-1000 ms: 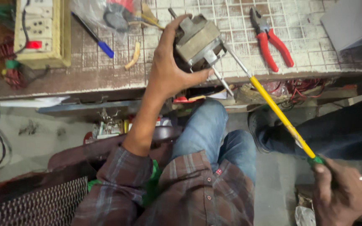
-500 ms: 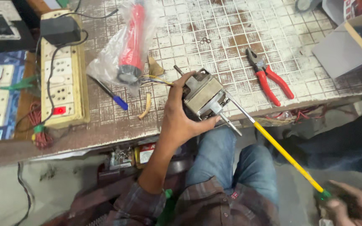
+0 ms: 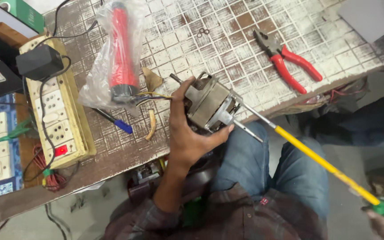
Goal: The person holds an electric motor at a cluttered workbench and works on it by hand, turning it over and pulling at its housing and shaft. They then use a long screwdriver to pry and lever against the motor housing, repeatedly working the tool around the motor to open or adjust it.
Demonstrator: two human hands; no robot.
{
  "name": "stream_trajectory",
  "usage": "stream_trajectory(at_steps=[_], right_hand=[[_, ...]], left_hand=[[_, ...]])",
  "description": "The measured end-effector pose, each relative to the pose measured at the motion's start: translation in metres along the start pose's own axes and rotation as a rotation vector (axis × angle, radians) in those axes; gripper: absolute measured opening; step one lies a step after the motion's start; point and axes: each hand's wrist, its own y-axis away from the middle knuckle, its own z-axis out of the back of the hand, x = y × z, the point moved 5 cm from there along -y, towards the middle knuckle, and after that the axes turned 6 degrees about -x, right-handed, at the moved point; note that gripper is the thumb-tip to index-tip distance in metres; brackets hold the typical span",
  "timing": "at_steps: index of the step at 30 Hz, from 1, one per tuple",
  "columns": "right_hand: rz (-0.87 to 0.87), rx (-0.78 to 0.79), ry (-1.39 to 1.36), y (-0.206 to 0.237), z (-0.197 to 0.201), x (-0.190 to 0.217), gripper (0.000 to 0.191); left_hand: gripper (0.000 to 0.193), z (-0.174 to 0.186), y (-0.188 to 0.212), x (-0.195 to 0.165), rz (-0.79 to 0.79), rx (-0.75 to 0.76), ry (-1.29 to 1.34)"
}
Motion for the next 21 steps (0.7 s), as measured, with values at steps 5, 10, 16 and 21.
stream_trajectory(at_steps=[5, 10, 16, 21], right_hand=[[0.007, -0.005, 0.006, 0.002, 0.002, 0.006, 0.045], [-0.005, -0.005, 0.016, -0.003, 0.007, 0.01, 0.042], [-0.048, -0.006, -0.013, -0.016, 0.017, 0.014, 0.041], [0.242, -0.019, 0.153, -0.029, 0.028, 0.035, 0.033]], left_hand=[[0.109, 0.0, 0.0, -0.002, -0.056, -0.014, -0.065], [0.109, 0.001, 0.002, -0.004, -0.04, -0.016, -0.051], [0.108, 0.001, 0.003, -0.004, -0.021, -0.011, -0.03], [0.107, 0.002, 0.004, -0.007, -0.067, -0.042, -0.039]])
